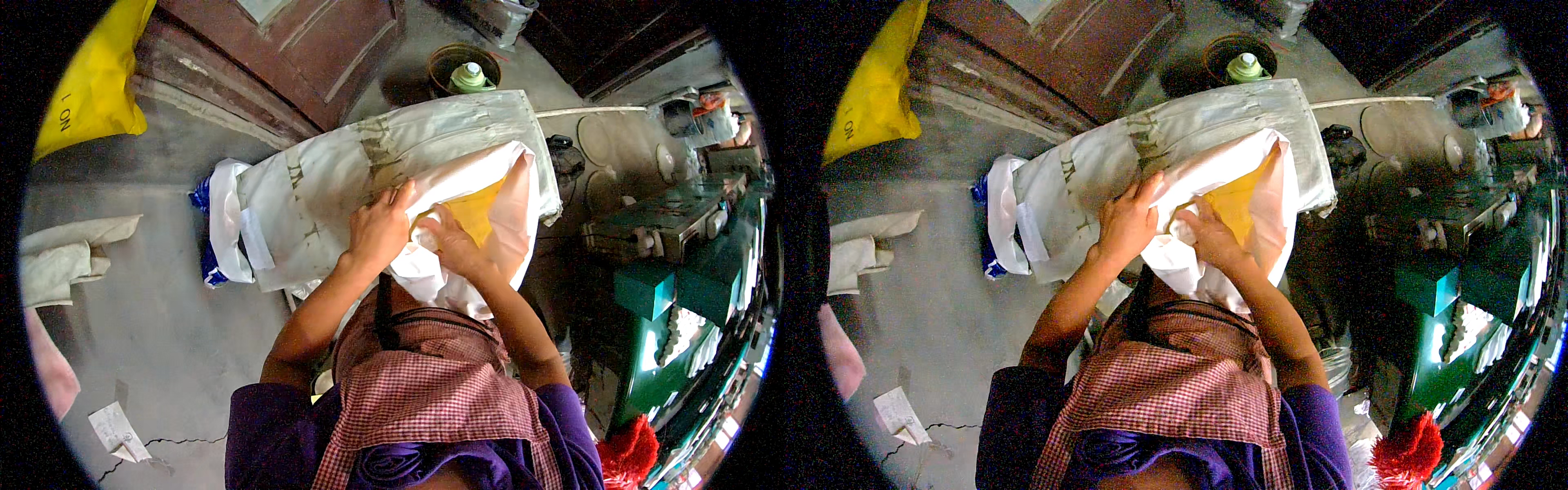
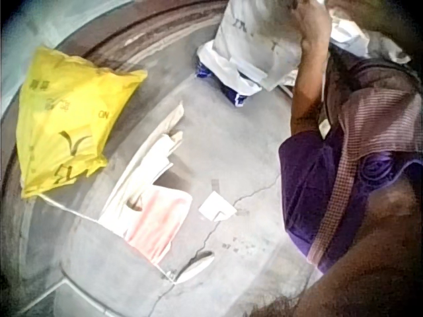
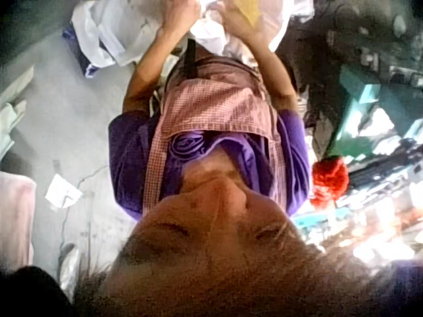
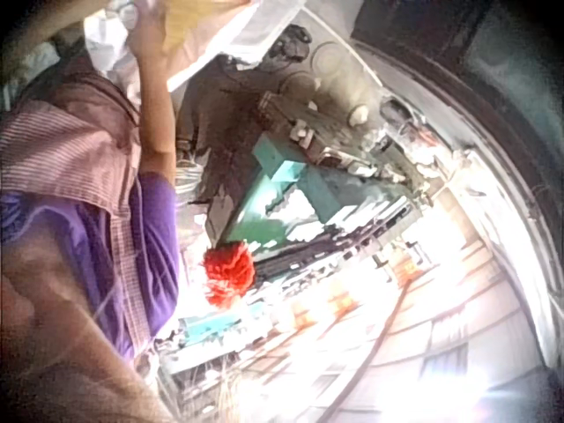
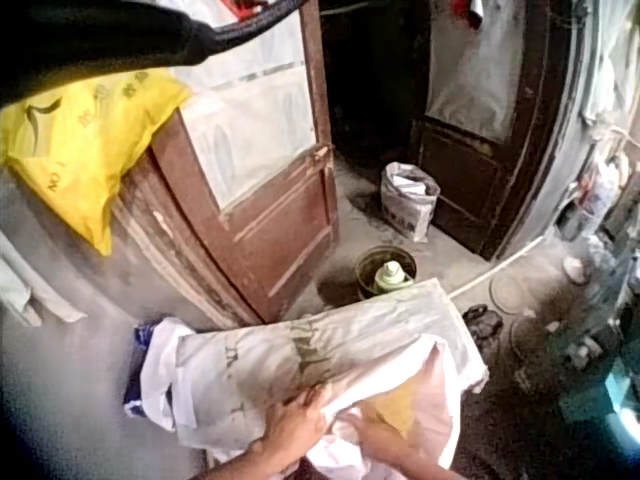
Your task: The person wraps white rectangular items in plastic bags, ties them with red plastic ties, and stacks them on a green table. They then gather the tied bundles and place them into a large white sack.
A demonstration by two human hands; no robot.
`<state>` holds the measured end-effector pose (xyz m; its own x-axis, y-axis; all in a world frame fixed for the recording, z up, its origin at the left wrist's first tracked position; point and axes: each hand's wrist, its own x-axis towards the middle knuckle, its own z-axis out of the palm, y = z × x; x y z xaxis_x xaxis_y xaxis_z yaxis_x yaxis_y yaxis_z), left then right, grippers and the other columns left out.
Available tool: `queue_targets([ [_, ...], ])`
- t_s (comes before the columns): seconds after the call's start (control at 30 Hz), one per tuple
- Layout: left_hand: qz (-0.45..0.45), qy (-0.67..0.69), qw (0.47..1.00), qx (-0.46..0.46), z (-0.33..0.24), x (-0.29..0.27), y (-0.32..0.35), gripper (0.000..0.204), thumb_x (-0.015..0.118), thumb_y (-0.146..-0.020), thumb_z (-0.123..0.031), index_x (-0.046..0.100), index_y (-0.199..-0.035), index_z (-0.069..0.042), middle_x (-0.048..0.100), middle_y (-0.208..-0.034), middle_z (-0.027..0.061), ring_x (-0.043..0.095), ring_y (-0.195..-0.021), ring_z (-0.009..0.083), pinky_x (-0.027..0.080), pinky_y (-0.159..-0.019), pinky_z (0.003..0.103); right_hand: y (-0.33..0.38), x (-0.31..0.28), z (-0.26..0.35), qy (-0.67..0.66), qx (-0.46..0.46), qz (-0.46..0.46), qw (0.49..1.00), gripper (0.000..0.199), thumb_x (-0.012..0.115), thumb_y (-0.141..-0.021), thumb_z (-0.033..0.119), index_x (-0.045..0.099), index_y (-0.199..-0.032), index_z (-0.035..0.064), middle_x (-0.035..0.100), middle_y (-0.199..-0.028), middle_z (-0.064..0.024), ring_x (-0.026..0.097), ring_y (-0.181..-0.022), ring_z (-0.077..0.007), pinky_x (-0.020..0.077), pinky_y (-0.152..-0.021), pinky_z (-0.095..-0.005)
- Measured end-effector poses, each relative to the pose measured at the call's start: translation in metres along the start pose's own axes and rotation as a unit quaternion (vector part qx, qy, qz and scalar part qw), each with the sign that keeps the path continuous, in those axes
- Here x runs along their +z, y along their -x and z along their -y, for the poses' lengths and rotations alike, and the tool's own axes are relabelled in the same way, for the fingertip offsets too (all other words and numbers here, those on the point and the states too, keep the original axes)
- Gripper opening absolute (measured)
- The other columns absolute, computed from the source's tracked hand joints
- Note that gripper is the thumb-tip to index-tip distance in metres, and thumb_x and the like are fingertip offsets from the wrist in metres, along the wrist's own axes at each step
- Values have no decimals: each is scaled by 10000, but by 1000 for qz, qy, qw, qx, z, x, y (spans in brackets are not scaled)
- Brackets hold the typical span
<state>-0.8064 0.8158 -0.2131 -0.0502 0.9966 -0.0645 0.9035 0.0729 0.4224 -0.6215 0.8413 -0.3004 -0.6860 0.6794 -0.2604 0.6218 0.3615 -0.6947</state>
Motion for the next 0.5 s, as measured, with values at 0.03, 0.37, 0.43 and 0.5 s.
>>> queue_targets([
  [0.03,5,5,1000,4,3,0,0,499,549,-784,-123,474,-1277,-121,608,-1059,147,636,-775,380,502,-681,511,-1,4,-1,11,-10,-5,1000,567,658,-704,74,463,-1224,187,401,-1370,-166,501,-1142,-413,461,-920,-453],
  [0.37,7,53,998,-42,24,-9,-10,578,604,-754,-56,440,-1306,-100,536,-1206,184,569,-1018,383,468,-839,459,89,-67,42,-431,-2,-423,797,384,643,-769,-77,438,-1074,34,579,-1014,-164,599,-915,-209,563,-671,-304],
  [0.43,9,44,998,-39,29,-12,-20,587,608,-763,-62,426,-1320,-97,520,-1234,177,550,-1052,383,457,-865,447,95,-93,51,-535,29,-461,707,213,564,-902,99,445,-1065,32,614,-925,-123,648,-685,-172,561,-551,-257],
  [0.5,6,40,999,-21,30,-14,-36,579,602,-769,-58,424,-1319,-95,502,-1264,165,541,-1073,377,452,-881,440,100,-103,36,-609,94,-490,617,187,519,-943,192,475,-1048,44,628,-761,-59,630,-525,-165,528,-474,-243],
])
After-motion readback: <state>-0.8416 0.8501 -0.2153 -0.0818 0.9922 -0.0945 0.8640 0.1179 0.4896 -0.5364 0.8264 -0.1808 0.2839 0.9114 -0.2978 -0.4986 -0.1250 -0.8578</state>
